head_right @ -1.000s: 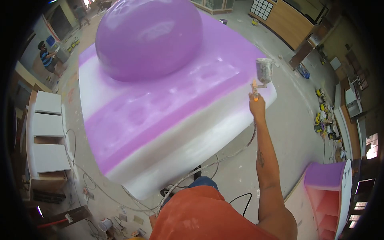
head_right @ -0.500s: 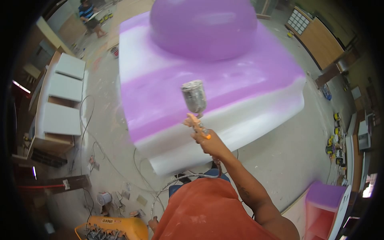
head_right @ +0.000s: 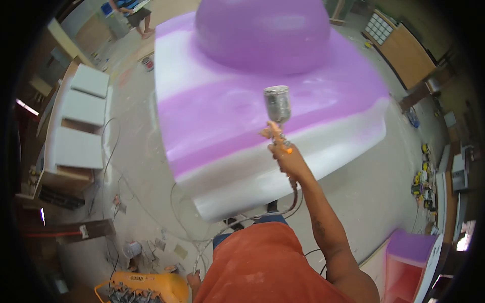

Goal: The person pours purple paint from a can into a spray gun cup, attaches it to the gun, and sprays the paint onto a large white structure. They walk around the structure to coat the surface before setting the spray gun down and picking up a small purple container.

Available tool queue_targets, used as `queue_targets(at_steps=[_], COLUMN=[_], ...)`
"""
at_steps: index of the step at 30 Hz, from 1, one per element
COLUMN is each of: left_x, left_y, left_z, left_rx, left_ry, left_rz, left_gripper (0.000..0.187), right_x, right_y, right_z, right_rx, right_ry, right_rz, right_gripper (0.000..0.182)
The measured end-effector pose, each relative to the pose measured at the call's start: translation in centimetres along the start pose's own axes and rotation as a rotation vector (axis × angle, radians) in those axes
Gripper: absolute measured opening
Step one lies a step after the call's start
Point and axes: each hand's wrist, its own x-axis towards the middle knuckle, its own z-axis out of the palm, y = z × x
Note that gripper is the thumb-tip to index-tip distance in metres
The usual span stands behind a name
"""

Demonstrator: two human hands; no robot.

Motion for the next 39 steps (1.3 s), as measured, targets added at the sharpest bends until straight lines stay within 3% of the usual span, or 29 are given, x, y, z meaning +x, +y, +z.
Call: queue_targets(at_steps=[2,11,14,16,21,23,26,28,31,34,36,39], left_x=[0.7,-1.1,-2.1,-3.9,-4.1,-5.1,-2.9,-2.6,-2.8,-2.9,-2.9,-2.3], left_y=[1.0,12.7,16.6,20.3,19.8,19.5,12.7,9.2,4.2,0.6,-1.5,-3.1], left_z=[1.5,11.5,14.1,14.8,15.2,13.7,11.2,8.9,5.6,3.3,1.8,0.6], left_rx=[0.195,0.189,0.183,0.199,0.233,0.152,0.083,0.032,-0.045,-0.106,-0.136,-0.190], left_ry=[-0.121,-0.253,-0.398,-0.389,-0.318,-0.224,-0.145,-0.104,-0.031,0.060,0.120,0.139], left_rz=[0.142,0.288,0.328,0.320,0.320,0.182,0.184,0.084,-0.040,-0.086,-0.126,-0.019], left_gripper=[0.039,0.037,0.037,0.037,0.037,0.037,0.037,0.036,0.035,0.032,0.031,0.028], right_x=[0.6,9.5,12.6,14.7,15.3,13.2,10.6,9.3,7.8,5.9,4.6,3.7], right_y=[-0.7,1.8,2.6,3.0,3.9,2.4,0.8,-0.1,-0.9,-2.6,-4.4,-5.7], right_z=[-5.9,-32.1,-38.1,-40.1,-36.1,-30.2,-20.6,-14.9,-5.5,3.2,7.6,11.1], right_rx=[-0.041,0.026,-0.108,-0.464,-0.512,-0.044,-0.011,-0.129,-0.067,0.123,0.138,0.209], right_ry=[0.140,0.552,0.641,0.835,0.799,0.479,0.280,-0.003,-0.206,-0.321,-0.409,-0.546], right_rz=[0.043,0.042,0.003,-0.080,-0.141,0.045,0.072,0.054,0.057,0.129,0.144,0.191], right_gripper=[0.024,0.028,0.030,0.035,0.033,0.028,0.023,0.065,0.063,0.026,0.021,0.024])
